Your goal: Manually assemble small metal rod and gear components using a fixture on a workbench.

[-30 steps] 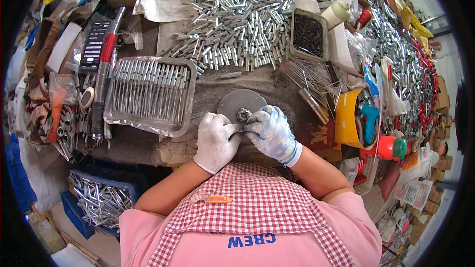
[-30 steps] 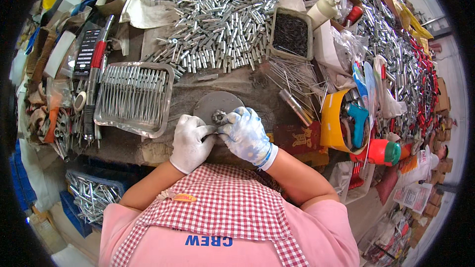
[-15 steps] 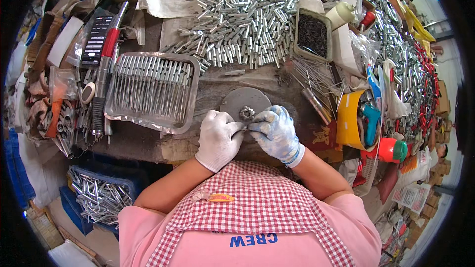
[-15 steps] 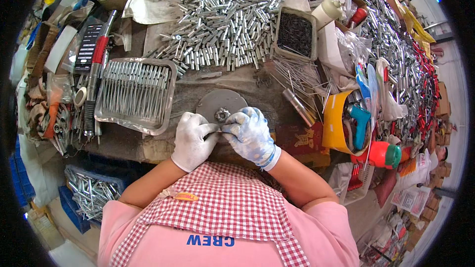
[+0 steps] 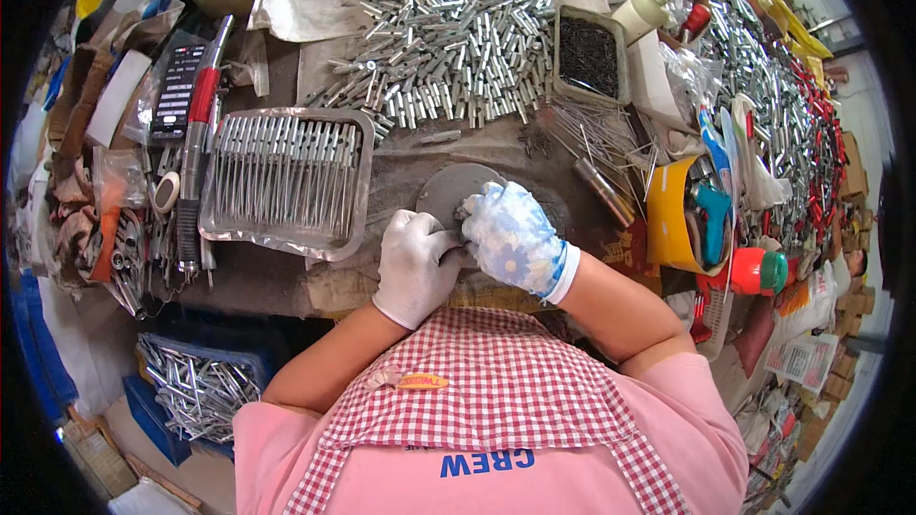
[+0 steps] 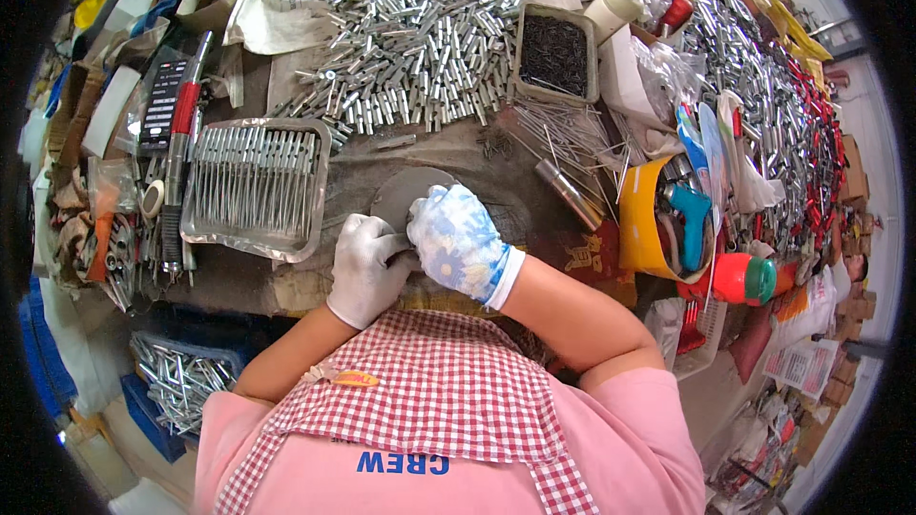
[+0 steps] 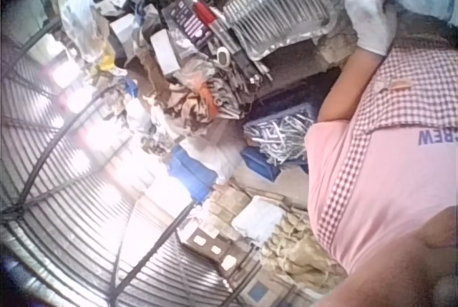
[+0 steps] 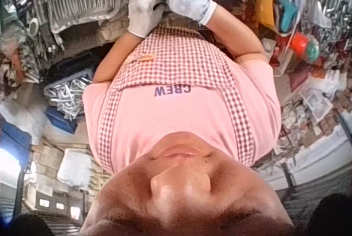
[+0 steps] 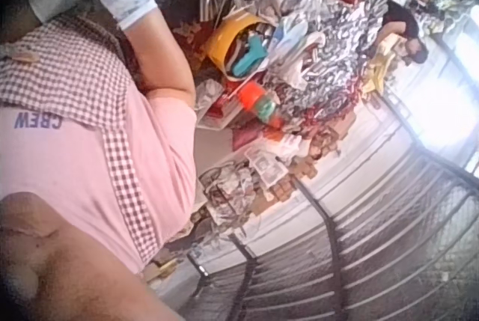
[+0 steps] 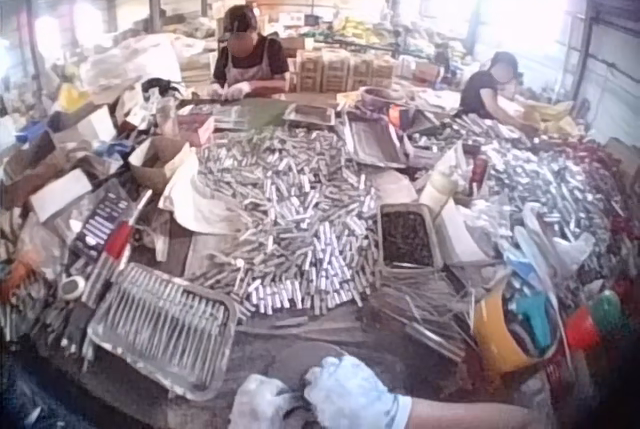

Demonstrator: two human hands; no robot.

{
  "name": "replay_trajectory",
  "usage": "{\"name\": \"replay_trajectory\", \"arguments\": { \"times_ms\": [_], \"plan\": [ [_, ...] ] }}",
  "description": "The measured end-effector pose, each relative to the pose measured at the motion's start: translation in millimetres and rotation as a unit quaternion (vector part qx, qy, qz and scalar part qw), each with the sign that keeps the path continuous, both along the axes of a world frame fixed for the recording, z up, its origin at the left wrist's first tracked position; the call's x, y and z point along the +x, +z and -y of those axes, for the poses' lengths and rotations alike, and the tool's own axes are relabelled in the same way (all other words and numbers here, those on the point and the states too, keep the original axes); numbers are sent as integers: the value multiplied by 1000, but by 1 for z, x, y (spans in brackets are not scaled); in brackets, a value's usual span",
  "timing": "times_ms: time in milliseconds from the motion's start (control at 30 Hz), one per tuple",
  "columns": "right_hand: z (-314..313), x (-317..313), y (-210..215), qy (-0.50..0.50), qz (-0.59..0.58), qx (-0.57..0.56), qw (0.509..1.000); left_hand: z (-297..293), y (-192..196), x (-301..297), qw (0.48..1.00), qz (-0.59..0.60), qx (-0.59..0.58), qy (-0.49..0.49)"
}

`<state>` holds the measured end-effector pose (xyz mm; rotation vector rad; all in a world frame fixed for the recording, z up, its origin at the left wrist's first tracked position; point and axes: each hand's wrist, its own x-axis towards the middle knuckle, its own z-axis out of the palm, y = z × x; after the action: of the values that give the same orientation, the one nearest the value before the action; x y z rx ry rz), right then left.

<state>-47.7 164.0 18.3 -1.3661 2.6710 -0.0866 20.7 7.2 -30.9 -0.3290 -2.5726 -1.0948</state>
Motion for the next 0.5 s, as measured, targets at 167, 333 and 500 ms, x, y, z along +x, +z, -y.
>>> {"name": "replay_trajectory", "arguments": {
  "times_ms": [167, 333, 500],
  "plan": [
    [-14, 6, -7, 9, 2, -67, 998, -2, 2, 0, 1000, -3, -5, 5],
    [-19, 13, -10, -33, -5, -78, 996, 0, 2, 0, 1000, 6, -4, -3],
    [-25, 33, -1, -69, -23, -237, 969, 1, 1, 1, 1000, 10, 1, 5]
  ]
}}
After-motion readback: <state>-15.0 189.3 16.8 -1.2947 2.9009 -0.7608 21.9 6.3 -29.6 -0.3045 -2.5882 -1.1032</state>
